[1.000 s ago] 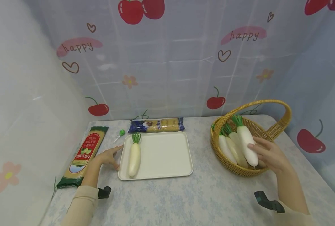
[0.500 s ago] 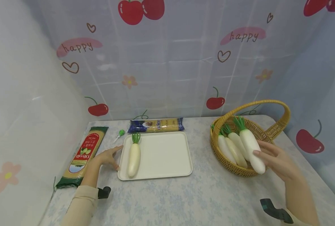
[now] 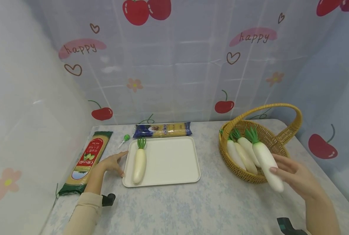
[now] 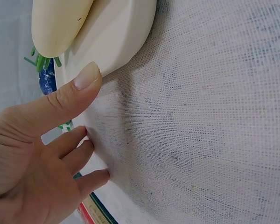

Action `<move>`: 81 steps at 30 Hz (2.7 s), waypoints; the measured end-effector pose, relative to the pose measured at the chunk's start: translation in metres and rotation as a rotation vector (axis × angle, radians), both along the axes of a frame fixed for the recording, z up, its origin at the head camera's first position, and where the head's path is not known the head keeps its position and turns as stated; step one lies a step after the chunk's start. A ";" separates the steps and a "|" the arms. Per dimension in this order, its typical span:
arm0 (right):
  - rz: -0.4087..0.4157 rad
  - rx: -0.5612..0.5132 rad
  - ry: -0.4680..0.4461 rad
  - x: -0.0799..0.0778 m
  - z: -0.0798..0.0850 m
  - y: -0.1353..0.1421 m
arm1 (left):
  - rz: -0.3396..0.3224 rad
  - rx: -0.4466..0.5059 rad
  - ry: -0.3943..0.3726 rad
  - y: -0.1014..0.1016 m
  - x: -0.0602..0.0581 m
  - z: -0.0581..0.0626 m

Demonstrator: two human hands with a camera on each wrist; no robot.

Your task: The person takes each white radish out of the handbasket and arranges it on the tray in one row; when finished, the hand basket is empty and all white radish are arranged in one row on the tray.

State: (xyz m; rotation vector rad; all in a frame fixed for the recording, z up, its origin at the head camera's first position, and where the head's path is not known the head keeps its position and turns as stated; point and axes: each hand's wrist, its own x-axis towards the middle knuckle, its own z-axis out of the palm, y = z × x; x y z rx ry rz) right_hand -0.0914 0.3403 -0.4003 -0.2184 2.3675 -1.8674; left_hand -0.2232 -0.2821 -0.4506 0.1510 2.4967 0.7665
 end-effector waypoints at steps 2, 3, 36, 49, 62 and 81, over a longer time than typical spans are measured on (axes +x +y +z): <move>0.014 -0.001 0.003 0.004 -0.001 0.000 | 0.006 0.006 -0.005 0.000 -0.001 0.000; 0.014 0.003 0.000 0.005 -0.001 0.000 | 0.004 0.005 -0.006 0.000 -0.001 0.000; 0.201 -0.170 0.113 0.034 -0.021 -0.027 | 0.015 -0.023 -0.012 -0.002 -0.003 -0.005; 0.258 -0.191 0.123 0.029 -0.017 -0.053 | 0.018 -0.034 -0.010 -0.001 -0.003 -0.005; 0.363 -0.241 0.053 0.011 -0.014 -0.079 | -0.011 -0.010 0.016 -0.002 -0.002 -0.004; 0.339 -0.235 -0.007 -0.018 -0.023 -0.120 | 0.005 -0.034 0.003 -0.002 -0.003 -0.005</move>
